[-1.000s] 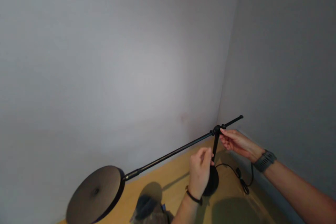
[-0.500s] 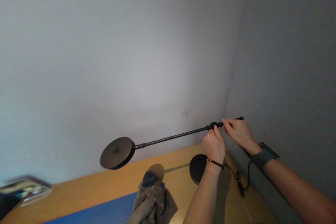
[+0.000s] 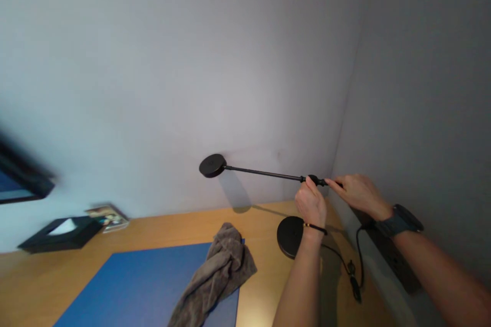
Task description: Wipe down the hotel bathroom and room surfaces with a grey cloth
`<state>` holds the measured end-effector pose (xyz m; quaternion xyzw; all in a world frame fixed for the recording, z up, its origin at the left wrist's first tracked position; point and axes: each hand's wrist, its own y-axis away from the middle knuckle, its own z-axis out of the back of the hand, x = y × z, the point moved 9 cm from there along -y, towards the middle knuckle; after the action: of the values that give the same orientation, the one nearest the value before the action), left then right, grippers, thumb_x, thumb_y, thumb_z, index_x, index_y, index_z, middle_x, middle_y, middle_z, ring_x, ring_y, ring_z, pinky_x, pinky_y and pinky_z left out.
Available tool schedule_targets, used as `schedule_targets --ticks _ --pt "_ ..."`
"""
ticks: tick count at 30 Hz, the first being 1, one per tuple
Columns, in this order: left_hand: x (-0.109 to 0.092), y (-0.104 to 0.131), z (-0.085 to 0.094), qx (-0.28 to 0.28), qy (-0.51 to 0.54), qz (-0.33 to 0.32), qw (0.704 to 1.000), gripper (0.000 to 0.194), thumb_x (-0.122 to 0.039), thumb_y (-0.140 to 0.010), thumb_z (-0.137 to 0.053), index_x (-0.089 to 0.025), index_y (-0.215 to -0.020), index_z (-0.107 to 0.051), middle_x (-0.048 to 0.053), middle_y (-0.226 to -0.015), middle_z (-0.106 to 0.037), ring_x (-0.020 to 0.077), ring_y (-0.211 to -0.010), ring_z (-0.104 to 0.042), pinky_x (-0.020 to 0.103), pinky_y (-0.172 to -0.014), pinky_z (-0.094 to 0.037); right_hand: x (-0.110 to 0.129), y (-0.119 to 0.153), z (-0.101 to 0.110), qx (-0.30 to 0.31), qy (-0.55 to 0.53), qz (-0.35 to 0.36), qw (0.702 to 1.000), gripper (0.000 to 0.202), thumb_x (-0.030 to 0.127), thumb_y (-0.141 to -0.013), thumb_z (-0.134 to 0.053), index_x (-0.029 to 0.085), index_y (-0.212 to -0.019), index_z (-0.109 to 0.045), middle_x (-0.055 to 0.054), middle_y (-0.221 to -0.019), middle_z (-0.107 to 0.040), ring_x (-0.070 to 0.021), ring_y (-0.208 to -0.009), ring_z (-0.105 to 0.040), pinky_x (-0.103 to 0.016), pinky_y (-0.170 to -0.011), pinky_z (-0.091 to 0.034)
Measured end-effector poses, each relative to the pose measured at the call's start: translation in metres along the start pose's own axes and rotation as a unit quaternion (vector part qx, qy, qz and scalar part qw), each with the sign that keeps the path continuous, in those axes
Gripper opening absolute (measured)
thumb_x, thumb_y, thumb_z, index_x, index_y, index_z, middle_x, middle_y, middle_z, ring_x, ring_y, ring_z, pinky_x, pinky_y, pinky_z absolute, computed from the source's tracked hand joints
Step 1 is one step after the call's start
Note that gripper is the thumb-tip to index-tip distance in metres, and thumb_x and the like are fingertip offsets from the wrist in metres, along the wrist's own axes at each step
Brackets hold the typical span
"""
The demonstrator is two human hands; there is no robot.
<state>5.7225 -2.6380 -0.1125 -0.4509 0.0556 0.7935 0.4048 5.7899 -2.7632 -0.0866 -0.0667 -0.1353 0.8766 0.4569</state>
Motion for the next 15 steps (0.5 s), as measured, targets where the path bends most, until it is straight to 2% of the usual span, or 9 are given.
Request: schedule_targets --ticks 4,9,12,15 --pt "0.008 0.015 0.009 -0.007 0.016 -0.001 1.0 0.053 -0.034 -0.101 -0.025 -0.012 -0.089 -0.071 0.018 -0.086 -0.073 0.0253 -0.078 -0.07 0.03 -0.059 -0.035 0.009 0.023 0.005 0.021 -0.001 -0.033 0.999 0.055 0.052 -0.099 -0.029 0.022 -0.079 -0.07 -0.011 -0.077 -0.071 -0.0269 -0.073 -0.067 -0.031 -0.053 -0.025" --pt "0.019 0.034 0.037 -0.032 0.037 -0.006 0.999 0.053 -0.035 -0.101 -0.024 -0.015 -0.081 -0.069 0.018 -0.078 -0.071 0.0215 -0.067 -0.065 0.029 -0.055 -0.029 0.029 0.047 0.026 0.055 -0.01 -0.056 0.997 0.055 0.054 -0.098 -0.029 0.023 -0.078 -0.069 -0.011 -0.08 -0.071 -0.0277 -0.075 -0.067 -0.031 -0.053 -0.025" --pt "0.017 0.046 0.054 -0.037 0.029 -0.034 0.998 0.053 -0.034 -0.101 -0.023 -0.016 -0.076 -0.067 0.016 -0.073 -0.07 0.0207 -0.064 -0.063 0.031 -0.055 -0.026 0.037 0.061 0.04 0.065 -0.016 -0.047 0.997 0.051 0.051 -0.097 -0.032 0.023 -0.071 -0.066 -0.009 -0.075 -0.07 -0.0271 -0.072 -0.066 -0.032 -0.054 -0.026" --pt "0.02 0.059 0.065 -0.03 0.016 -0.042 0.999 0.053 -0.034 -0.1 -0.024 -0.017 -0.071 -0.064 0.016 -0.071 -0.069 0.0204 -0.062 -0.062 0.032 -0.055 -0.023 0.044 0.081 0.039 0.074 -0.037 -0.043 0.996 0.045 0.044 -0.097 -0.033 0.023 -0.07 -0.063 -0.007 -0.075 -0.07 -0.0276 -0.073 -0.065 -0.033 -0.056 -0.028"
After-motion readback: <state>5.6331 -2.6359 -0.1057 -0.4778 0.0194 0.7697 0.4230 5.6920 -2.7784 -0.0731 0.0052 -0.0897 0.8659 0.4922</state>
